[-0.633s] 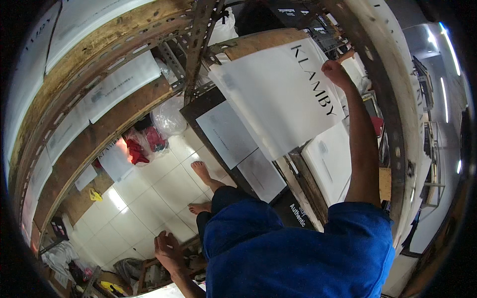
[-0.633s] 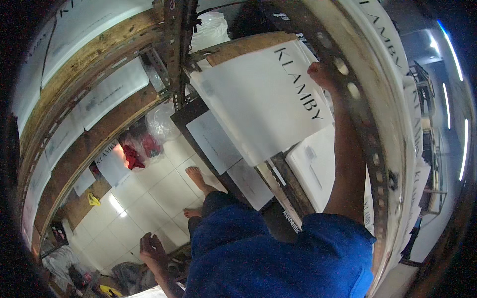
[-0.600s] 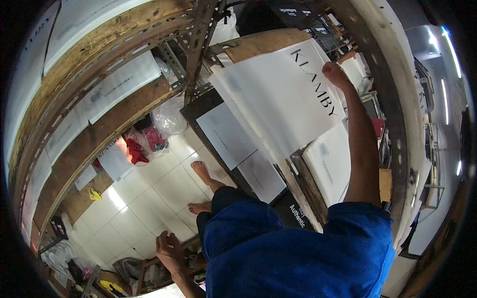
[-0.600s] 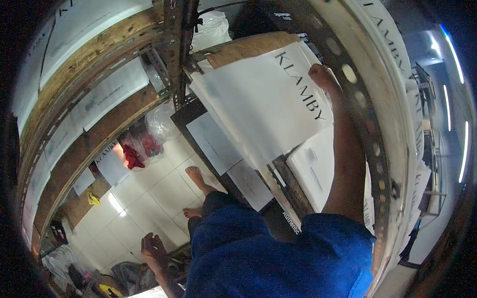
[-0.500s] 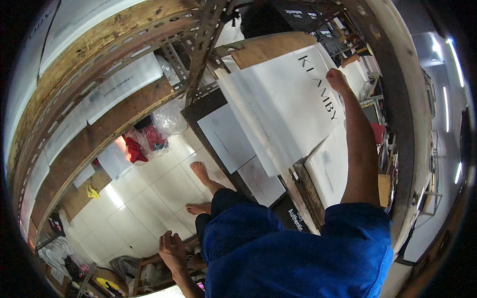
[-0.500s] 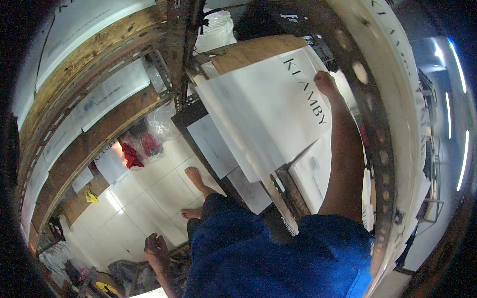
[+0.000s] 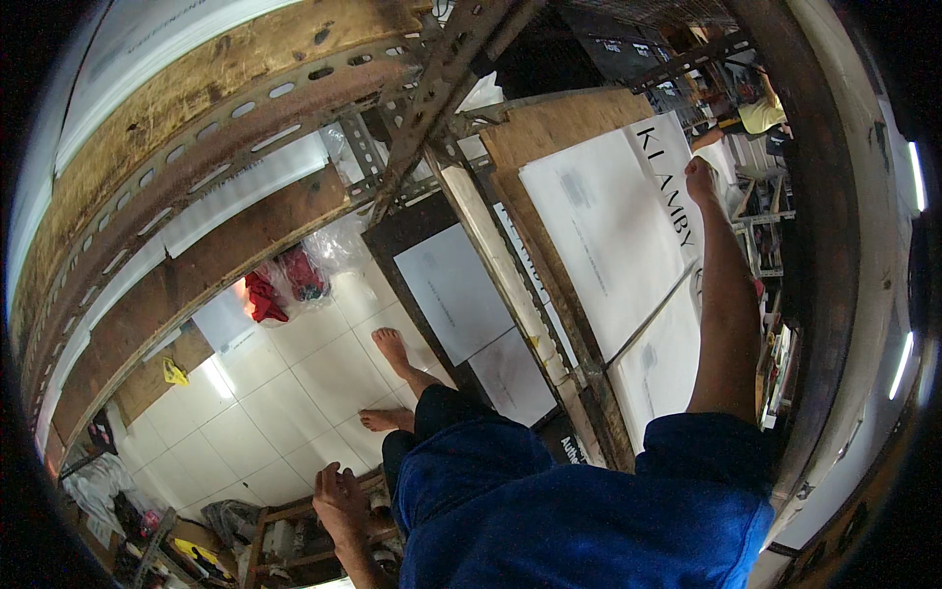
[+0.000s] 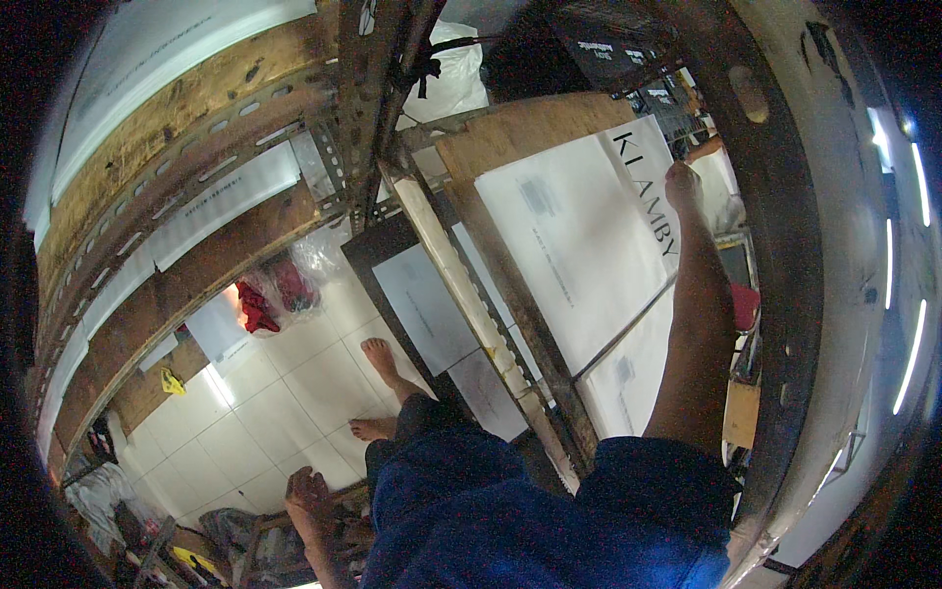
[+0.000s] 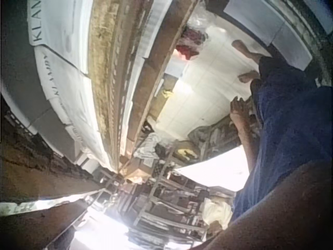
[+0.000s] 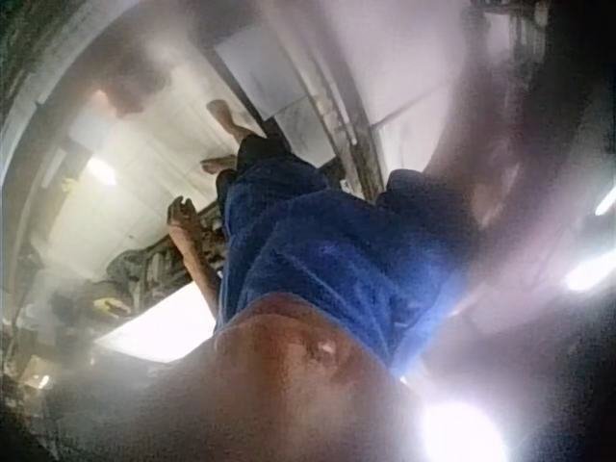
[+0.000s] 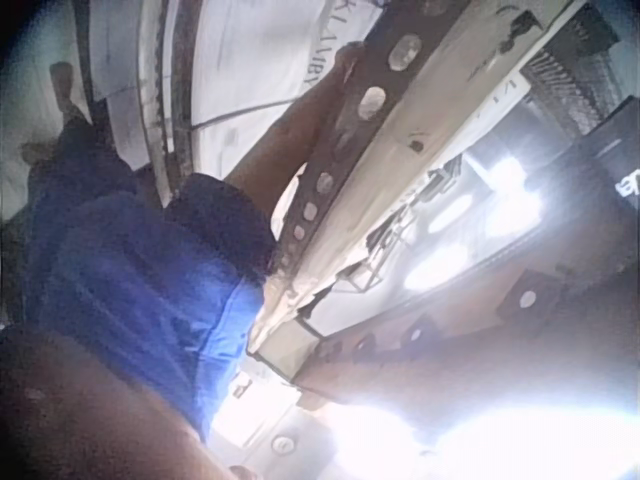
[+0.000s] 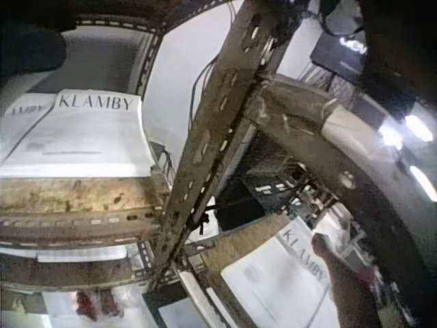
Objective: The person repeatedly picks up large white sheets from a table and places them onto a nearby metal shelf. The person handles the sheets one at a time, moving them from the work surface to the storage rack.
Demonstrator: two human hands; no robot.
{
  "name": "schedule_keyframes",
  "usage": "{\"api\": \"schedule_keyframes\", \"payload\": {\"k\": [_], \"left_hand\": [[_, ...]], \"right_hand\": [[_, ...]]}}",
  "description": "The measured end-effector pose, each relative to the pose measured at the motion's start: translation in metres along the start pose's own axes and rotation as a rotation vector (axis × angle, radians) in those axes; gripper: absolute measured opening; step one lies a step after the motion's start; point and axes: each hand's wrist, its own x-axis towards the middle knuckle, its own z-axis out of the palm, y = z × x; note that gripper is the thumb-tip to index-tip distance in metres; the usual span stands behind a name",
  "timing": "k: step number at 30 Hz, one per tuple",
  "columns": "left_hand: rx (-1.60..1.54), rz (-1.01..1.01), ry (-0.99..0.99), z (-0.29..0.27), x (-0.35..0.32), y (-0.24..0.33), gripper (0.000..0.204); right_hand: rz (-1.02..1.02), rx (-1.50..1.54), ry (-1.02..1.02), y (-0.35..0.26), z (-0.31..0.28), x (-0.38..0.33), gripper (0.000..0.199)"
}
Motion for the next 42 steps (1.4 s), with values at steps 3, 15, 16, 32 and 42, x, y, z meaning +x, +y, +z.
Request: {"api": "schedule_keyframes", "payload": {"k": [3,15,16,32,42], "left_hand": [[-0.012,-0.016,-0.009,-0.004,0.001,0.001,0.017],[-0.096,-0.092,0.203,-0.013,-0.036,-0.013,0.017],[-0.083,-0.149,0.191,-0.022,-0.042,-0.008,0.018],[-0.121,-0.658,1.195,-0.074,-0.232,-0.086,0.018],[-0.172,-1.109,1.562,-0.031,-0.296,-0.128,0.020]], "right_hand": [[0.046,-0.081,0.015,0.011,0.008,0.004,0.008],[-0.414,0.714,0.514,-0.064,0.044,0.012,0.010],[-0.381,1.140,0.348,-0.106,0.049,-0.002,0.008],[-1.479,1.011,-1.311,-0.649,-0.072,-0.466,0.013],[-1.783,0.611,-1.379,-0.732,-0.085,-0.573,0.015]]}}
